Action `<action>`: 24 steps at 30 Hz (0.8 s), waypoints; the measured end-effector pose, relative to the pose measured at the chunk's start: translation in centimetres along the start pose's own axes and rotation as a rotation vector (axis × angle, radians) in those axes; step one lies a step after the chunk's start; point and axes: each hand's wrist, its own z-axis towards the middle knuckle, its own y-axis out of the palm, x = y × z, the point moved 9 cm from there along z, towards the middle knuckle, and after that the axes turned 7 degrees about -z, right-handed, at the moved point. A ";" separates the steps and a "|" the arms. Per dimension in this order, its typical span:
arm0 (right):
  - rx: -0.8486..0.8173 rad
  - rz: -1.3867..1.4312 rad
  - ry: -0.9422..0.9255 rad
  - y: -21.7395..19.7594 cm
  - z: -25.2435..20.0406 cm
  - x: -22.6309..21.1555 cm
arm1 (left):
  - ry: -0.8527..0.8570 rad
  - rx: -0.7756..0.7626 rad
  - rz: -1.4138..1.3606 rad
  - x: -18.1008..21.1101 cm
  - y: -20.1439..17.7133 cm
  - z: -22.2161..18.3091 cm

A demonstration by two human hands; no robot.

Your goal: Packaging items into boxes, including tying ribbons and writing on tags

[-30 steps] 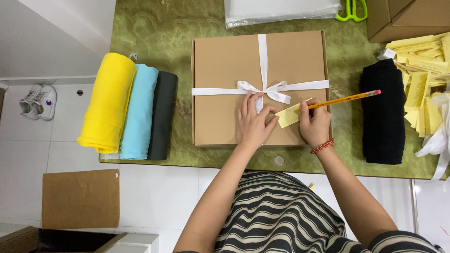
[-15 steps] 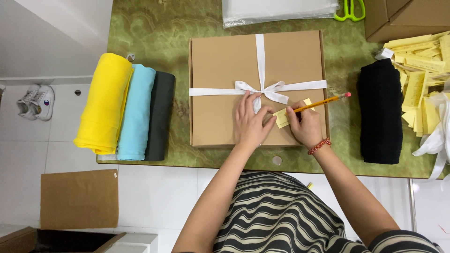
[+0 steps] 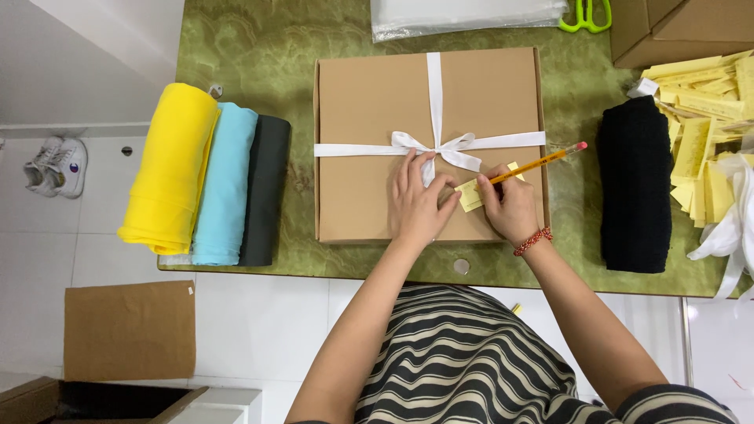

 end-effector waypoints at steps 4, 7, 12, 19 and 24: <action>-0.007 -0.002 -0.004 0.1 0.0 0.0 | 0.004 0.008 0.006 -0.1 0.0 -0.1; -0.009 0.001 -0.002 0.2 0.0 0.3 | 0.002 0.011 0.007 -0.1 0.1 -0.1; -0.008 -0.008 -0.009 0.2 0.0 0.4 | -0.002 0.007 0.007 -0.4 0.5 -0.1; -0.018 0.024 0.020 -0.2 0.1 0.3 | -0.005 0.007 0.004 0.0 0.1 0.0; -0.017 -0.008 0.022 0.0 0.0 0.5 | -0.011 0.001 0.006 0.1 -0.2 0.0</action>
